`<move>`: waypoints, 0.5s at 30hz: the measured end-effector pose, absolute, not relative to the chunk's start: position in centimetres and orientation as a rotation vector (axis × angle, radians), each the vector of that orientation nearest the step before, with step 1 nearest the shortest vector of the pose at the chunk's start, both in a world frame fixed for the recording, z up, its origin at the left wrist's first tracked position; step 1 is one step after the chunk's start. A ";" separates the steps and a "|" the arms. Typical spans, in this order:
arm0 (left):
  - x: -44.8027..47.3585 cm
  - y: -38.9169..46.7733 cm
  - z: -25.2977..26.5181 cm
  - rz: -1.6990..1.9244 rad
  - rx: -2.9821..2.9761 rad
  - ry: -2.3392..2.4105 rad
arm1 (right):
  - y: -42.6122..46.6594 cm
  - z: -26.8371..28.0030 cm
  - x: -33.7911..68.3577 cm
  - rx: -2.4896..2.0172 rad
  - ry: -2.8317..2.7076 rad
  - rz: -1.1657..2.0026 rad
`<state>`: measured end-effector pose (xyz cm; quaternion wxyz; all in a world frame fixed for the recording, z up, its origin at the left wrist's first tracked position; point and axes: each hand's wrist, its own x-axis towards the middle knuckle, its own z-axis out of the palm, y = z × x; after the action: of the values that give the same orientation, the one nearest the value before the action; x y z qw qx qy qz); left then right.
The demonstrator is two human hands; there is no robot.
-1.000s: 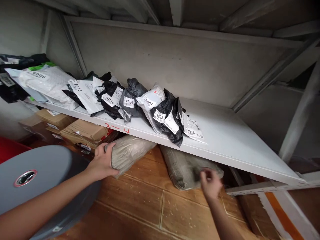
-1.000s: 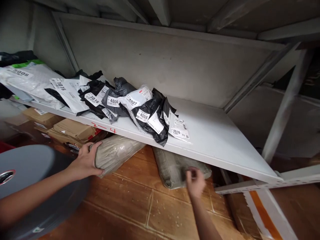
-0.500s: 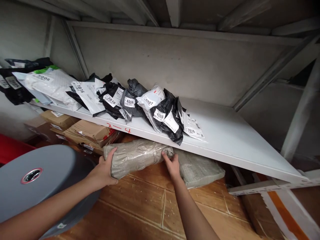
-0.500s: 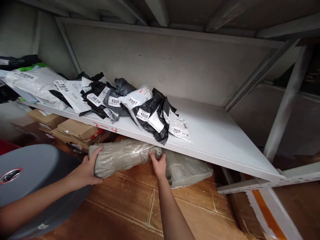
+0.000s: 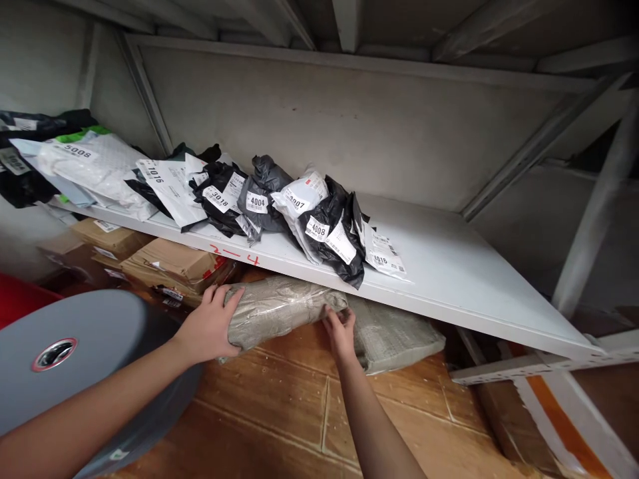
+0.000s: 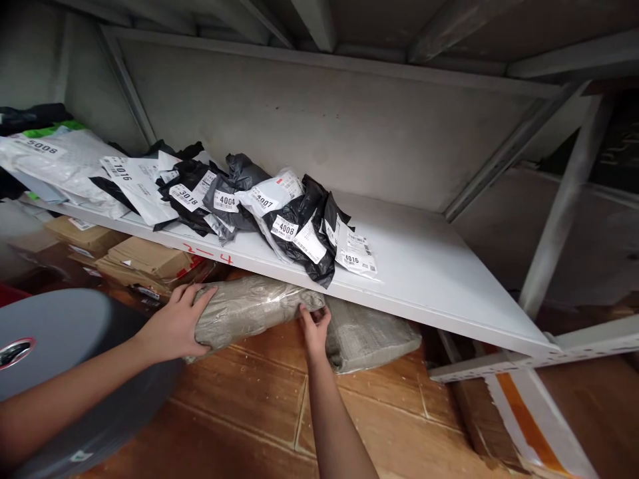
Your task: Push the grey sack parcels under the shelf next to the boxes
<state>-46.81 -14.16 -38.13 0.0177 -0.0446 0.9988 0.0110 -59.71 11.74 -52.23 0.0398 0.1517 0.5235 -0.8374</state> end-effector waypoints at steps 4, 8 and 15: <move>-47.3 -12.6 -37.3 0.044 -0.227 3.065 | 8.9 -54.4 -56.1 0.553 1.380 -2.468; -47.8 -12.5 -36.4 0.169 -0.359 3.043 | 2.9 -58.1 -48.7 0.615 1.057 -2.179; -48.9 -14.2 -36.4 0.126 -0.357 3.070 | -6.9 -54.5 -44.4 0.942 0.201 -2.110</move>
<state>-48.91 -14.18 -36.39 0.0240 -0.1154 0.9922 0.0408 -44.45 -6.91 -54.51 0.3996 0.3724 0.0792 -0.8339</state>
